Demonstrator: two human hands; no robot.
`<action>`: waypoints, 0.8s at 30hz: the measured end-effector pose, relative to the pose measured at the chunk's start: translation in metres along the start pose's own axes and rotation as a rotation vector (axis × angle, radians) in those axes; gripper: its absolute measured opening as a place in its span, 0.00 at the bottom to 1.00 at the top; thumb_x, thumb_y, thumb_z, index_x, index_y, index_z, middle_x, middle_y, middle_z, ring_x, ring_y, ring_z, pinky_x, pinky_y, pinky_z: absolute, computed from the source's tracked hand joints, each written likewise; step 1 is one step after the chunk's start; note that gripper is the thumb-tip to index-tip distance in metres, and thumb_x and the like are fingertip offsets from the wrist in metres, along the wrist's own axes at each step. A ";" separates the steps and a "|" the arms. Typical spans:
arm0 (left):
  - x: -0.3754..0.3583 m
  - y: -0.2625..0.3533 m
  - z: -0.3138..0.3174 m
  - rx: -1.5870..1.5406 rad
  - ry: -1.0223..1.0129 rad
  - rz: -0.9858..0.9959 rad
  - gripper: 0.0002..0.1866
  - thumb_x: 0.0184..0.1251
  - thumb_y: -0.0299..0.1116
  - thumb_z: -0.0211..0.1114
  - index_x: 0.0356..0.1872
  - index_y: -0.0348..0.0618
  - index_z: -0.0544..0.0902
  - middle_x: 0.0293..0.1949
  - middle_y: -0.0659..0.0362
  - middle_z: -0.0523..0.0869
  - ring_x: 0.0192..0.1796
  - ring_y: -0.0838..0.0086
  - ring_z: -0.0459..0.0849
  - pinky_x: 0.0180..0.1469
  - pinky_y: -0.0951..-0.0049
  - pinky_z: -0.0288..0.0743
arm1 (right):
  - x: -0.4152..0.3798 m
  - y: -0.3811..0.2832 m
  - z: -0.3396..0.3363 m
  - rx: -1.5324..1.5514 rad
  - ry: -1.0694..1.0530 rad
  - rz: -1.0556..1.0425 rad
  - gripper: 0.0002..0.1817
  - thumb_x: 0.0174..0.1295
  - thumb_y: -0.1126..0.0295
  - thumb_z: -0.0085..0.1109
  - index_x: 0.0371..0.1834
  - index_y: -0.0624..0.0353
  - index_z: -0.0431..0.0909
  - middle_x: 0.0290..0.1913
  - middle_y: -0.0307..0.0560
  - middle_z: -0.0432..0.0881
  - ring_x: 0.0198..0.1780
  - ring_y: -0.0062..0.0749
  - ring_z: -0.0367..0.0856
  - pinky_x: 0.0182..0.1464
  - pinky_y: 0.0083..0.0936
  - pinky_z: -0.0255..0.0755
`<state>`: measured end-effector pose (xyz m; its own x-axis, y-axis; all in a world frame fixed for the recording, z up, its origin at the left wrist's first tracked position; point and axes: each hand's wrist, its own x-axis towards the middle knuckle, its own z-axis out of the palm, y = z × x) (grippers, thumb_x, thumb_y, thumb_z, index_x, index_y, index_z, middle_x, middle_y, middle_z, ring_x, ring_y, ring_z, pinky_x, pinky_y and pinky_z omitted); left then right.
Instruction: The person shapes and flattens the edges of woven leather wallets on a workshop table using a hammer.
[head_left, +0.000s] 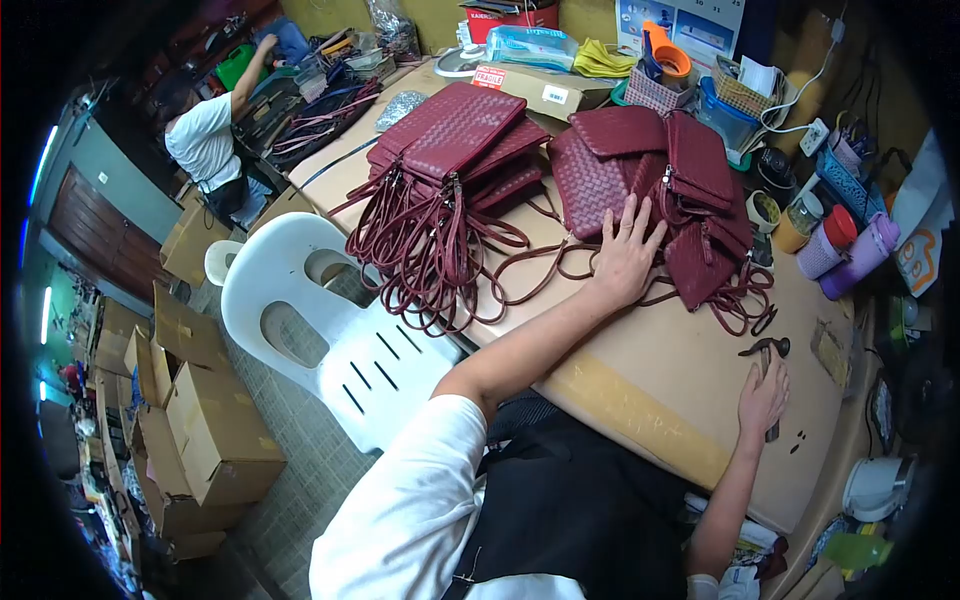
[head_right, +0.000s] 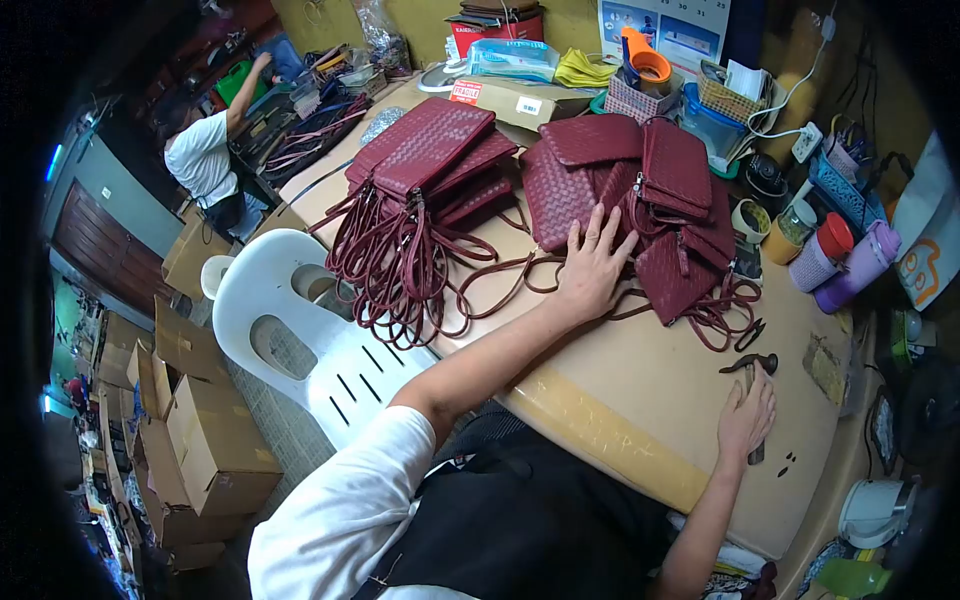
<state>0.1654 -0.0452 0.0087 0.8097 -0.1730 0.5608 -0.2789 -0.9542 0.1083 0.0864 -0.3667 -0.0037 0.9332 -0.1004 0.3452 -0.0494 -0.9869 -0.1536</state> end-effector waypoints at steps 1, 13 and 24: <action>0.000 -0.002 0.000 0.002 -0.001 -0.002 0.43 0.53 0.50 0.72 0.69 0.43 0.66 0.73 0.41 0.56 0.78 0.48 0.46 0.72 0.39 0.45 | 0.000 0.002 0.002 0.032 0.032 -0.030 0.28 0.67 0.63 0.52 0.71 0.47 0.63 0.61 0.51 0.72 0.64 0.48 0.69 0.64 0.45 0.62; 0.049 -0.020 -0.010 -0.087 0.092 0.147 0.43 0.53 0.44 0.73 0.72 0.62 0.63 0.73 0.44 0.58 0.72 0.49 0.61 0.68 0.44 0.56 | 0.001 -0.002 -0.001 0.001 0.040 -0.007 0.25 0.66 0.63 0.52 0.67 0.49 0.67 0.60 0.49 0.75 0.60 0.47 0.73 0.60 0.42 0.66; 0.090 -0.012 -0.011 -0.121 0.120 0.036 0.29 0.56 0.45 0.71 0.60 0.56 0.74 0.47 0.50 0.73 0.46 0.55 0.76 0.48 0.58 0.68 | 0.000 -0.002 0.003 0.009 0.064 -0.007 0.25 0.66 0.64 0.53 0.67 0.49 0.67 0.59 0.49 0.76 0.60 0.46 0.73 0.61 0.42 0.66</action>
<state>0.2359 -0.0466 0.0665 0.7326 -0.1687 0.6595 -0.3722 -0.9104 0.1805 0.0877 -0.3645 -0.0058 0.9090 -0.1013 0.4044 -0.0390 -0.9864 -0.1595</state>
